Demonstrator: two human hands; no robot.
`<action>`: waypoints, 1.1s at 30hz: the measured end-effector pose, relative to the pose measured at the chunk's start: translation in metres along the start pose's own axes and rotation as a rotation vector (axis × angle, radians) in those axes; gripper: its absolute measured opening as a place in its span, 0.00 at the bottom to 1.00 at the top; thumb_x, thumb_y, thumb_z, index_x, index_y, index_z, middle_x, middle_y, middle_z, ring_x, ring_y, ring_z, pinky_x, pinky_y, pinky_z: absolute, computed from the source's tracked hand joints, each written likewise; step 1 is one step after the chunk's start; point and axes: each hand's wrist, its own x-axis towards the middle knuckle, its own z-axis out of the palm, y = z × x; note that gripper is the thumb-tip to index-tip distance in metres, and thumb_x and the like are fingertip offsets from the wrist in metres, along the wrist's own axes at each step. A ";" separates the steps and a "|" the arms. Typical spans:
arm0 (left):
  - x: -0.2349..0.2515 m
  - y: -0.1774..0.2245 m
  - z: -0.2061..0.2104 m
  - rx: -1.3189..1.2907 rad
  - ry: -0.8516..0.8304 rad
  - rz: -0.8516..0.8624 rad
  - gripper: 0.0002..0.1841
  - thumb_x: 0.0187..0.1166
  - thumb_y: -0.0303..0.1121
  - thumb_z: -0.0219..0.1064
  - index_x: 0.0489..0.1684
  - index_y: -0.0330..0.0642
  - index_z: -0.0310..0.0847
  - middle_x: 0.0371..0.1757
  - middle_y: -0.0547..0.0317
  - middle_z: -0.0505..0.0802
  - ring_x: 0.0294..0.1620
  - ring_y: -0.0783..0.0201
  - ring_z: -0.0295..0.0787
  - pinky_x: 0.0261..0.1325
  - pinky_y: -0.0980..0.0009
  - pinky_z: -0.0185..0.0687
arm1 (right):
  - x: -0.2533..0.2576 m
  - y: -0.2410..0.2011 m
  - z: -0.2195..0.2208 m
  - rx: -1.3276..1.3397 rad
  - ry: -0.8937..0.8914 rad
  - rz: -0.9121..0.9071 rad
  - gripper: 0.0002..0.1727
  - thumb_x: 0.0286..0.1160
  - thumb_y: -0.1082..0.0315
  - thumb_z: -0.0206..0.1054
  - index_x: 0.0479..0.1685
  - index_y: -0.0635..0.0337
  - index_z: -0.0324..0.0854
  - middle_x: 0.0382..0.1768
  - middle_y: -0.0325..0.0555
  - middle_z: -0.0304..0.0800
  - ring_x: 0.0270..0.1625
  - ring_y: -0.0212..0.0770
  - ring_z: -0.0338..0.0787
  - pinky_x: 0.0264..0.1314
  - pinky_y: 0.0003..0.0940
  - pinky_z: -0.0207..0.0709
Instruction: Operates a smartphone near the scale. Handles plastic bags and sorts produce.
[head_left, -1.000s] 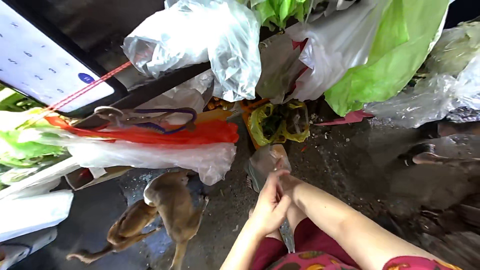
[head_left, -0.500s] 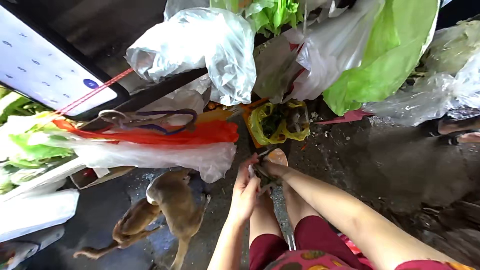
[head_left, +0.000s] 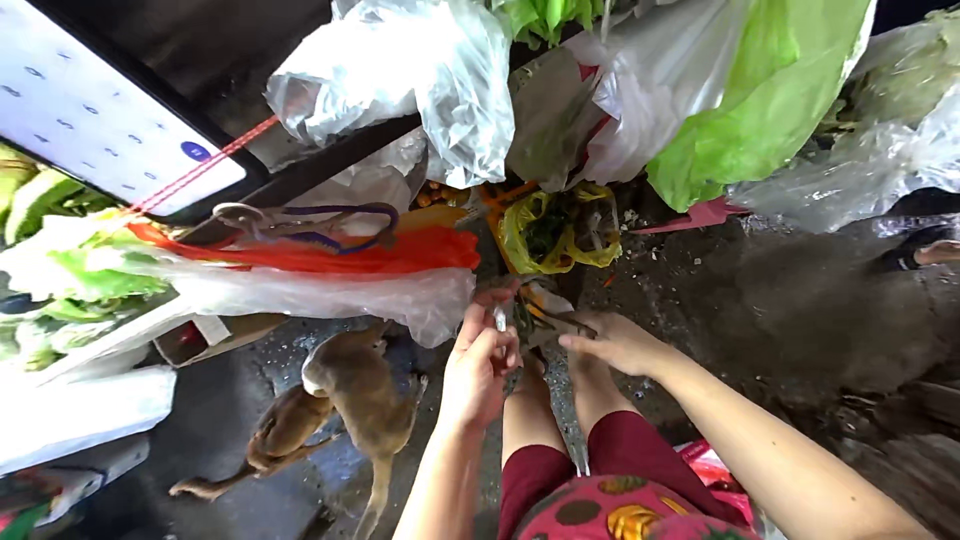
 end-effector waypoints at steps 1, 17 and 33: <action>-0.001 0.002 0.000 0.004 -0.002 0.009 0.27 0.74 0.20 0.44 0.76 0.37 0.64 0.71 0.51 0.83 0.19 0.80 0.69 0.20 0.83 0.65 | -0.003 -0.001 0.003 -0.024 0.004 -0.008 0.33 0.91 0.47 0.57 0.84 0.62 0.70 0.73 0.63 0.82 0.75 0.56 0.81 0.82 0.51 0.65; -0.028 0.009 0.007 0.213 -0.275 0.267 0.26 0.74 0.21 0.49 0.76 0.39 0.67 0.82 0.46 0.76 0.23 0.80 0.71 0.21 0.83 0.65 | 0.116 -0.060 0.068 0.445 0.037 -0.221 0.21 0.94 0.67 0.49 0.69 0.76 0.77 0.68 0.68 0.82 0.70 0.53 0.81 0.77 0.48 0.69; -0.033 0.017 0.010 0.710 -0.324 0.444 0.40 0.60 0.39 0.84 0.78 0.39 0.75 0.71 0.60 0.87 0.27 0.83 0.75 0.25 0.84 0.72 | -0.004 -0.008 0.065 0.058 0.986 -0.946 0.17 0.89 0.63 0.55 0.39 0.63 0.86 0.28 0.44 0.91 0.32 0.32 0.90 0.37 0.27 0.84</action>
